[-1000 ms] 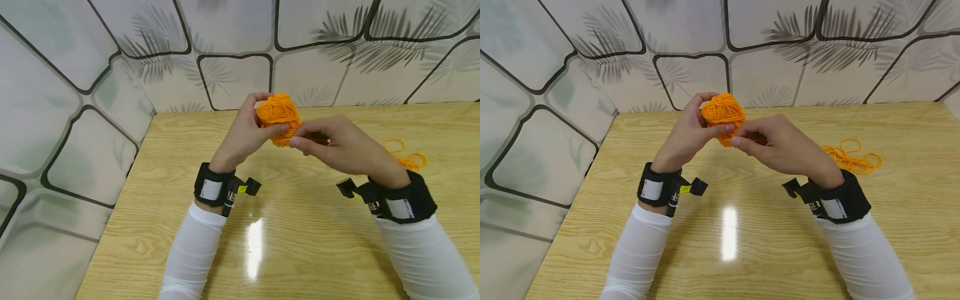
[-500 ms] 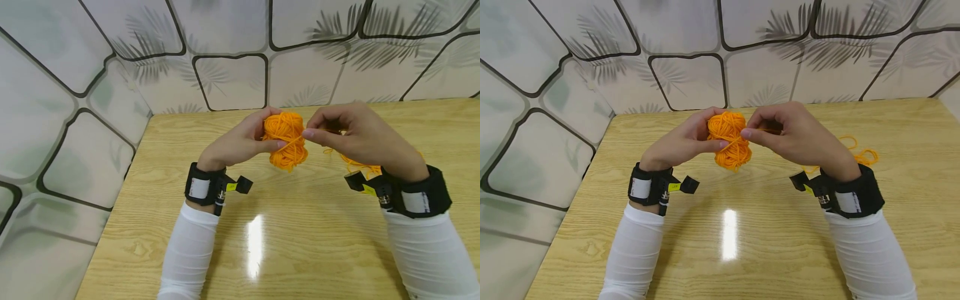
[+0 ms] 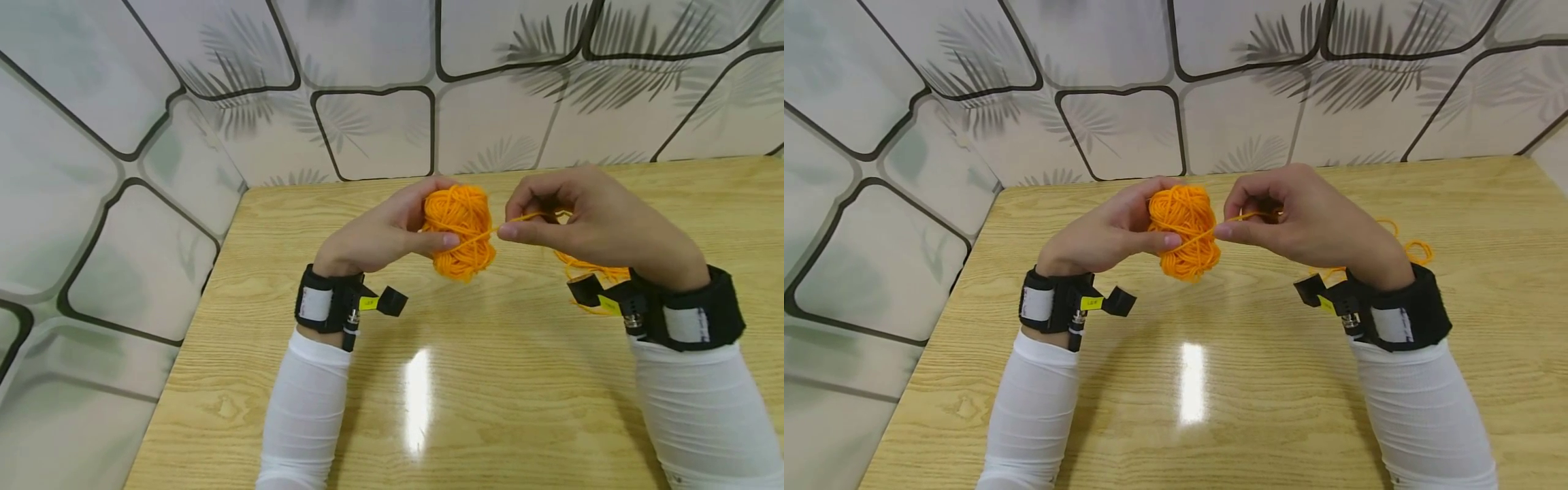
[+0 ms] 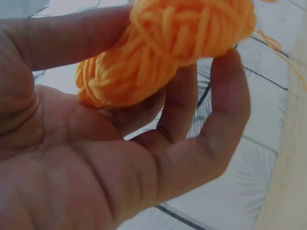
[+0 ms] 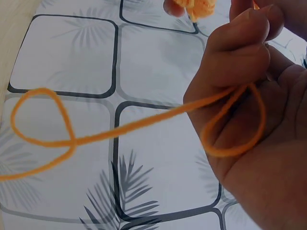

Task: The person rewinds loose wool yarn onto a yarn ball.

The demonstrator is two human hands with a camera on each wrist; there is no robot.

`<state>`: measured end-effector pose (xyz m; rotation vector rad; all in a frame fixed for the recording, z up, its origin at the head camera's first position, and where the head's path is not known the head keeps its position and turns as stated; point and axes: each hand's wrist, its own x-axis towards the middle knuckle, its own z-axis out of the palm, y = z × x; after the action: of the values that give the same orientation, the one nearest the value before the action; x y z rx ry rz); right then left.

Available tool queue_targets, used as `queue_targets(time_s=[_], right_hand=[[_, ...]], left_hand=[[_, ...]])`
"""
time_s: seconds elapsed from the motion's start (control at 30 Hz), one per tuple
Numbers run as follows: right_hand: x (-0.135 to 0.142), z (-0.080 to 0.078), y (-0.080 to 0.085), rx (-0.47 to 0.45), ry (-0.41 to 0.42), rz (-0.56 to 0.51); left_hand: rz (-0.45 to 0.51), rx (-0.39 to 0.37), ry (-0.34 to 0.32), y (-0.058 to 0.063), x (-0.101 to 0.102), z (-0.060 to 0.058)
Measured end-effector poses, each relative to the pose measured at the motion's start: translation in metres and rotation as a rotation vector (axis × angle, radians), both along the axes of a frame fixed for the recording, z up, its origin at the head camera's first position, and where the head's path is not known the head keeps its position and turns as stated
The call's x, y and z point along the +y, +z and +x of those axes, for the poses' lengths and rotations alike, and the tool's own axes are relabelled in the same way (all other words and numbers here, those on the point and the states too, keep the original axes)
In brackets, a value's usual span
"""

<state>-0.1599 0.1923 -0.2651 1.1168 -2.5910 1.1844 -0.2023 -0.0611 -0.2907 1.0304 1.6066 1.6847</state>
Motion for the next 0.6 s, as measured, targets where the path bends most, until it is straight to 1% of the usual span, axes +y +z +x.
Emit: queue_targets(time_s=[0.13,0.23,0.3,0.43,0.5,0.6], right_hand=[[0.005,0.000,0.001,0.005,0.029,0.005],[0.010,0.000,0.003,-0.010,0.032,0.006],[0.013,0.000,0.005,-0.042,0.013,-0.007],[0.018,-0.001,0.007,-0.066,-0.027,-0.045],[0.021,-0.002,0.007,-0.068,-0.056,-0.064],[0.026,-0.005,0.006,-0.107,-0.078,-0.144]], left_hand=[[-0.003,0.016,-0.017,0.000,-0.002,0.000],[-0.018,0.020,-0.030,0.000,-0.004,0.001],[-0.028,0.019,-0.044,0.000,-0.005,0.001],[-0.016,-0.004,-0.088,0.001,-0.007,0.001],[0.005,-0.029,-0.111,0.001,-0.008,0.001],[0.055,-0.074,-0.137,0.001,-0.011,0.000]])
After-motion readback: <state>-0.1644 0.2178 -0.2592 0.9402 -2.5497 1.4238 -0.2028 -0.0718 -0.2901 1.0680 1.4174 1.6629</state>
